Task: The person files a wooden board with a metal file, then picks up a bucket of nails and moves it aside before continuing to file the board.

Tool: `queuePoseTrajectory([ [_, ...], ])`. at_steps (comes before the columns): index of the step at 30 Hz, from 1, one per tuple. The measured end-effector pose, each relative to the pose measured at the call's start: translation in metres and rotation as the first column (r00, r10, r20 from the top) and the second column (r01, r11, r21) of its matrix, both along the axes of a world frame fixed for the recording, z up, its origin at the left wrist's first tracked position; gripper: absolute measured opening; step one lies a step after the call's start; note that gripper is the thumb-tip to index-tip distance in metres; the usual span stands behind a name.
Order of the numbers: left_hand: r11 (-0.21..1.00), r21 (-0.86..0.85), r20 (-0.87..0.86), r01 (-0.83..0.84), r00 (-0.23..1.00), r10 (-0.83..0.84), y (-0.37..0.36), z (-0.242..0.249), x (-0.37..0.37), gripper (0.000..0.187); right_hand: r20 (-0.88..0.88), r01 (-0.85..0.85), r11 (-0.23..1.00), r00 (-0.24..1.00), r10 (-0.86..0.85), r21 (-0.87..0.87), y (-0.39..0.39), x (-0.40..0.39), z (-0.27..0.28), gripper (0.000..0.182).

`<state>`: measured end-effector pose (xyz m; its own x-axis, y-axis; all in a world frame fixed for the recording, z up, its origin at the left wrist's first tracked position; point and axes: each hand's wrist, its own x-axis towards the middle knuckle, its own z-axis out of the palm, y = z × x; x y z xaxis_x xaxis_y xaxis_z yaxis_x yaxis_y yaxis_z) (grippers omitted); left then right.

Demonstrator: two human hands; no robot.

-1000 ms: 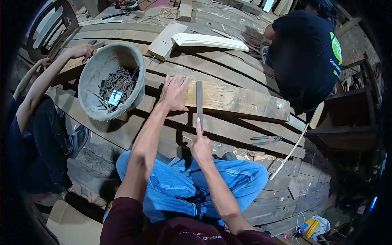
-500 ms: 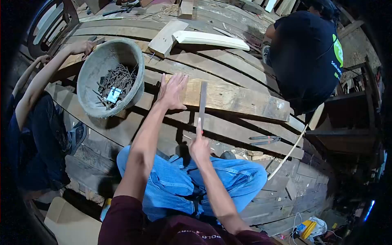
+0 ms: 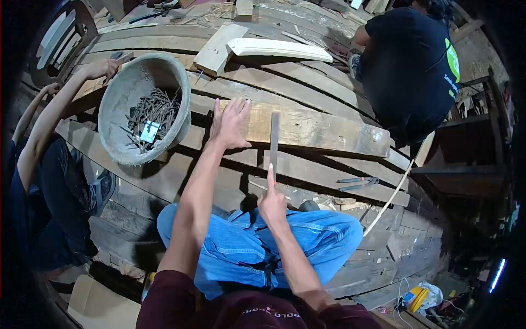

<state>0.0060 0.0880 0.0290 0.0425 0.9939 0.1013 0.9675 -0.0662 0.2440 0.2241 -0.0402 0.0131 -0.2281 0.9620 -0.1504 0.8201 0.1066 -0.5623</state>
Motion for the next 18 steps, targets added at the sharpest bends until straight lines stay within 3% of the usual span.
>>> queuePoseTrajectory([
  [1,1.000,0.000,0.001,-0.001,1.000,0.001,0.000,0.000,0.001,0.122,-0.017,0.004,0.999,1.000,-0.005,-0.034,-0.003,0.004,0.001,0.088],
  [4,1.000,-0.016,-0.022,-0.015,1.000,0.015,-0.001,0.006,0.004,0.121,-0.057,-0.024,0.974,0.998,0.038,0.227,0.023,-0.003,-0.016,0.087],
  [6,0.999,0.045,-0.001,0.003,1.000,-0.003,0.001,-0.006,0.001,0.121,0.003,0.026,0.998,1.000,-0.026,0.055,0.056,-0.015,0.005,0.079],
  [8,0.999,0.047,0.010,-0.001,1.000,0.000,0.001,-0.006,0.000,0.122,-0.019,-0.005,0.990,1.000,0.007,0.144,0.075,-0.016,0.001,0.078],
  [15,1.000,0.023,0.015,-0.007,1.000,0.006,0.003,-0.006,-0.002,0.128,0.035,-0.017,1.000,0.999,0.017,-0.017,-0.004,0.015,0.000,0.088],
  [18,1.000,0.013,-0.004,-0.011,1.000,0.011,0.001,-0.004,0.002,0.131,0.035,-0.021,0.993,0.999,0.017,0.115,0.028,0.004,-0.009,0.085],
])
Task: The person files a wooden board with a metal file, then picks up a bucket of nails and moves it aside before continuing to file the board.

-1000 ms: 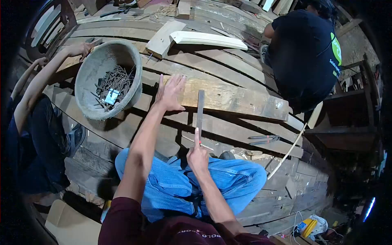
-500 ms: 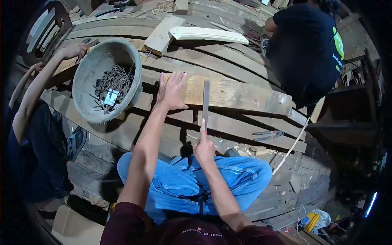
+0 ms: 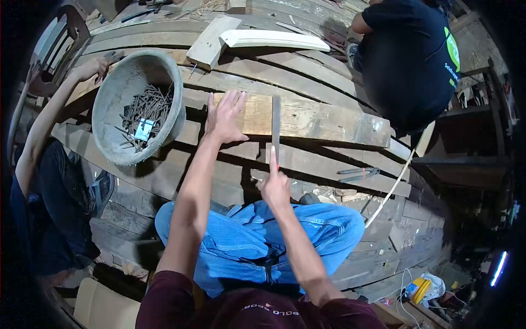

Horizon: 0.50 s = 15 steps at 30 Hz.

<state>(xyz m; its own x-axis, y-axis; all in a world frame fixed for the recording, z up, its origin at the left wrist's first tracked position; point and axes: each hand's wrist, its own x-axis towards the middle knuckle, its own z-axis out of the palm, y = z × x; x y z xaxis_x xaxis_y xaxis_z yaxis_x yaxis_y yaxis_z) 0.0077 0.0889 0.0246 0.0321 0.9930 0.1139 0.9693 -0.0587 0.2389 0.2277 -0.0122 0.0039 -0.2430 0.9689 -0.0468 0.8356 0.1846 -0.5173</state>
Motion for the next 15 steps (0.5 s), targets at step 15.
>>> queuePoseTrajectory([
  [15,0.999,0.050,0.026,0.006,1.000,-0.007,0.000,-0.005,0.000,0.129,-0.033,0.022,1.000,0.999,-0.022,0.012,0.049,0.005,0.000,0.081],
])
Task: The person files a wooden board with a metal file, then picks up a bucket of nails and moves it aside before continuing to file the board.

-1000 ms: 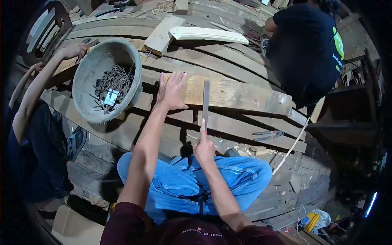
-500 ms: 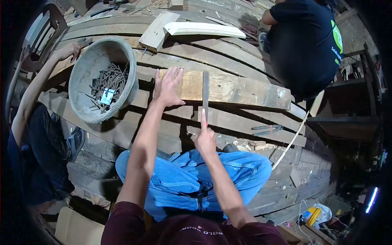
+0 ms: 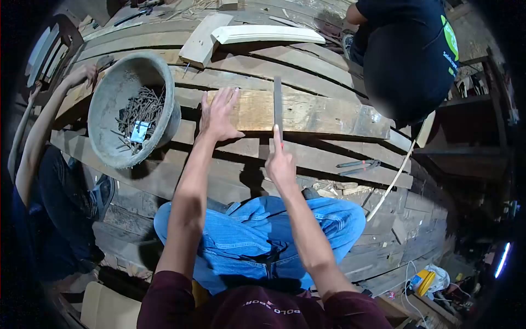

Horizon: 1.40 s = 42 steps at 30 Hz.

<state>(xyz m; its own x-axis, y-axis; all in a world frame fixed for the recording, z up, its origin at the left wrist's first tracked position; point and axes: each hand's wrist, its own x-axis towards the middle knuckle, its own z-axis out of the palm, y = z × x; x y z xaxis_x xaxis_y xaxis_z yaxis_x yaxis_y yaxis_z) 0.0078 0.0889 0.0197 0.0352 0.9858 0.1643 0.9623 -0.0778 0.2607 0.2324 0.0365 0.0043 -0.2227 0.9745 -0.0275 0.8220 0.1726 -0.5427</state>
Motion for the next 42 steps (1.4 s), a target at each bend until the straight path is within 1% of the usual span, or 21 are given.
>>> queuePoseTrajectory([
  [1,1.000,-0.005,0.002,0.007,1.000,-0.007,0.001,0.000,-0.001,0.130,-0.029,-0.011,0.998,0.999,0.012,0.060,0.012,-0.001,-0.002,0.081],
  [4,1.000,-0.016,0.004,0.000,1.000,0.000,0.001,0.001,0.000,0.131,0.016,0.027,1.000,1.000,-0.027,-0.011,-0.005,0.001,0.005,0.082],
  [7,1.000,-0.019,0.009,0.002,1.000,-0.002,0.002,0.004,-0.001,0.131,0.079,0.007,0.998,0.997,-0.002,-0.069,-0.049,0.018,-0.005,0.084],
  [8,1.000,-0.011,0.023,0.001,1.000,-0.001,0.001,0.004,-0.002,0.132,0.071,0.001,0.999,0.997,0.002,-0.049,-0.052,0.023,-0.011,0.084],
  [11,0.999,0.045,0.011,0.006,1.000,-0.006,0.000,0.000,0.000,0.126,0.127,0.025,0.999,0.992,-0.020,-0.038,-0.021,0.013,0.003,0.083],
  [13,1.000,0.015,0.014,0.012,1.000,-0.012,0.000,0.001,0.001,0.125,0.052,0.044,0.999,0.998,-0.043,-0.021,0.013,0.008,0.003,0.081],
  [15,1.000,0.014,-0.003,0.013,1.000,-0.013,0.001,0.001,-0.001,0.125,0.001,0.025,0.999,1.000,-0.025,0.029,0.020,0.010,0.000,0.082],
  [16,1.000,-0.013,0.011,0.012,1.000,-0.012,0.001,0.004,0.000,0.124,0.020,0.032,0.999,0.999,-0.033,0.009,0.012,0.011,0.000,0.082],
  [19,1.000,-0.015,-0.017,-0.005,1.000,0.004,0.002,0.003,0.000,0.131,0.081,0.049,0.998,0.996,-0.046,-0.034,-0.037,0.020,0.000,0.086],
  [21,1.000,-0.009,-0.013,-0.012,1.000,0.012,0.002,0.002,0.000,0.129,0.092,0.057,0.995,0.995,-0.050,-0.081,-0.049,0.025,0.000,0.086],
  [23,1.000,0.009,0.013,0.003,1.000,-0.003,0.001,0.000,0.000,0.125,0.029,0.024,1.000,0.999,-0.024,0.014,-0.038,0.027,-0.016,0.084],
  [24,1.000,0.002,0.003,-0.005,1.000,0.005,0.001,-0.001,0.000,0.126,0.084,0.043,0.999,0.996,-0.042,-0.022,-0.025,0.023,0.003,0.082],
  [25,1.000,-0.011,0.000,-0.002,1.000,0.002,0.001,0.001,0.001,0.126,0.035,0.053,0.997,0.998,-0.052,-0.051,-0.011,0.021,0.005,0.081],
  [27,0.999,-0.032,-0.006,-0.007,1.000,0.007,0.001,0.003,0.001,0.127,0.064,0.036,0.998,0.997,-0.034,-0.043,0.013,0.021,0.003,0.082],
  [30,1.000,-0.020,0.003,-0.001,1.000,0.001,0.001,0.002,-0.001,0.126,0.074,0.057,0.997,0.996,-0.053,-0.051,-0.007,0.023,0.013,0.080],
  [32,1.000,-0.018,0.011,0.001,1.000,-0.001,0.001,0.002,-0.001,0.126,0.105,0.031,0.997,0.994,-0.024,-0.067,-0.032,0.037,0.012,0.082],
  [34,1.000,-0.009,0.021,0.005,1.000,-0.005,0.001,0.001,-0.002,0.126,0.142,0.010,0.997,0.990,0.000,-0.071,-0.038,0.048,0.008,0.084],
  [37,1.000,-0.006,0.016,0.011,1.000,-0.011,0.002,0.001,-0.001,0.128,0.128,0.045,0.998,0.991,-0.040,-0.034,-0.010,0.040,0.004,0.085],
  [38,0.998,0.049,0.017,0.028,0.999,-0.029,0.001,-0.003,-0.001,0.128,0.123,0.071,0.996,0.990,-0.064,-0.052,0.008,0.036,0.001,0.085],
  [41,0.999,-0.036,-0.008,0.008,1.000,-0.008,0.003,0.005,-0.001,0.130,-0.018,0.070,0.997,0.997,-0.070,-0.009,0.032,0.030,-0.003,0.086],
  [42,1.000,0.000,-0.042,0.017,0.999,-0.017,0.002,0.006,0.001,0.130,-0.051,0.061,0.998,0.997,-0.063,-0.035,0.032,0.031,-0.002,0.086],
])
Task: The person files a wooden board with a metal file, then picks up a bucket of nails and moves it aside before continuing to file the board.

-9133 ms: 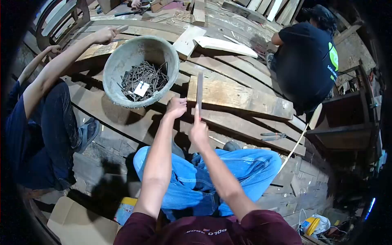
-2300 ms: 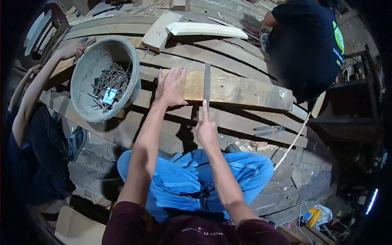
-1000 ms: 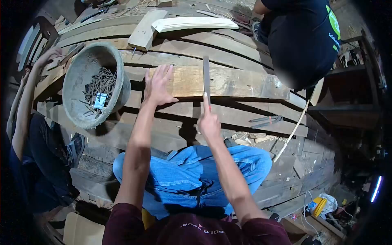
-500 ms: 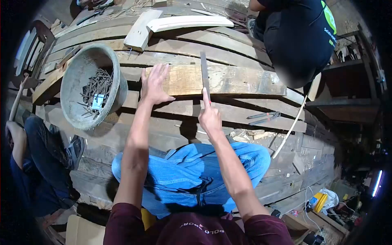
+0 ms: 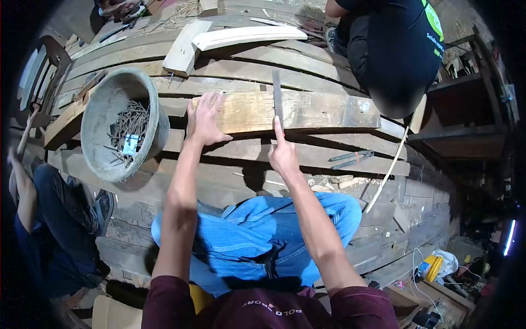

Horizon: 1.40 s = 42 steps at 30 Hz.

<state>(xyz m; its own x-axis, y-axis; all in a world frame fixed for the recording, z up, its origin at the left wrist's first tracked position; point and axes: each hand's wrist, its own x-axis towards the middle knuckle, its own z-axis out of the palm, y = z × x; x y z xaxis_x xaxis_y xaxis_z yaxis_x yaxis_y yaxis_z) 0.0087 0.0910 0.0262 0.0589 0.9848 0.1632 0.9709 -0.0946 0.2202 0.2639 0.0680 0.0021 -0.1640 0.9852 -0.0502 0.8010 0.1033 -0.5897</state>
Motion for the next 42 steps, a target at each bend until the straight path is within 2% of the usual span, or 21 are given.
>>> queuePoseTrajectory([
  [4,0.991,0.029,-0.062,0.130,0.990,-0.128,0.007,0.004,-0.008,0.126,0.040,-0.100,0.995,0.994,0.101,-0.026,0.003,0.014,0.008,0.086],
  [5,0.993,0.005,-0.075,0.119,0.990,-0.118,0.010,0.005,-0.012,0.125,0.074,-0.109,0.993,0.991,0.113,-0.052,0.005,0.018,0.011,0.086],
  [7,0.993,-0.055,-0.096,0.104,0.989,-0.109,0.011,0.010,-0.019,0.124,0.076,-0.142,0.990,0.987,0.141,0.011,0.004,0.024,0.009,0.086],
  [8,0.995,-0.071,-0.155,0.073,0.984,-0.083,0.007,0.014,-0.026,0.123,0.095,-0.166,0.986,0.982,0.165,0.001,0.001,0.028,0.008,0.086],
  [10,0.996,-0.059,-0.119,0.065,0.990,-0.072,-0.004,0.015,-0.049,0.123,0.109,-0.208,0.978,0.972,0.208,-0.013,-0.007,0.025,0.010,0.086],
  [11,0.997,-0.052,-0.108,0.063,0.992,-0.069,-0.010,0.017,-0.060,0.123,0.185,-0.210,0.978,0.961,0.208,-0.008,-0.013,0.018,0.011,0.084],
  [17,0.971,-0.233,-0.151,-0.054,0.988,0.019,-0.017,0.027,-0.061,0.127,0.010,-0.095,0.995,0.995,0.095,0.018,-0.037,-0.014,0.002,0.069],
  [19,0.983,-0.161,-0.222,-0.092,0.974,0.055,-0.020,0.022,-0.051,0.128,-0.011,-0.045,0.999,0.999,0.045,0.011,-0.049,-0.027,0.012,0.063],
  [20,0.991,-0.107,-0.163,-0.077,0.985,0.059,-0.019,0.018,-0.046,0.129,-0.025,-0.033,0.999,0.999,0.033,0.005,-0.059,-0.031,0.003,0.058],
  [22,0.999,-0.001,-0.036,-0.051,0.998,0.051,-0.017,0.006,-0.035,0.131,-0.025,-0.063,0.997,0.998,0.064,0.041,-0.083,-0.039,-0.002,0.061],
  [25,0.996,0.018,0.041,-0.089,0.995,0.088,-0.016,-0.004,-0.028,0.133,0.001,-0.083,0.995,0.997,0.084,0.055,-0.087,-0.047,0.000,0.065],
  [28,0.994,-0.014,0.016,-0.108,0.994,0.108,-0.016,0.003,-0.027,0.133,-0.012,-0.110,0.985,0.994,0.112,0.134,-0.062,-0.056,-0.008,0.065],
  [29,0.993,-0.025,0.014,-0.115,0.993,0.115,-0.016,0.006,-0.027,0.133,0.052,-0.105,0.994,0.993,0.104,0.022,-0.052,-0.058,-0.003,0.063],
  [31,0.992,0.025,0.032,-0.120,0.992,0.119,-0.016,-0.002,-0.029,0.130,0.049,-0.122,0.989,0.992,0.118,0.082,-0.028,-0.065,0.000,0.063],
  [35,0.994,0.042,0.027,-0.105,0.994,0.104,-0.018,0.001,-0.029,0.129,-0.032,-0.091,0.993,0.995,0.093,0.074,-0.044,-0.071,-0.001,0.063],
  [37,0.992,0.078,0.037,-0.094,0.995,0.092,-0.017,0.002,-0.029,0.129,0.026,-0.126,0.992,0.992,0.126,0.002,-0.078,-0.068,0.001,0.063],
  [42,0.992,0.067,0.038,-0.103,0.994,0.101,-0.017,0.000,-0.029,0.128,0.017,-0.145,0.988,0.989,0.144,0.056,-0.060,-0.079,-0.004,0.062],
])
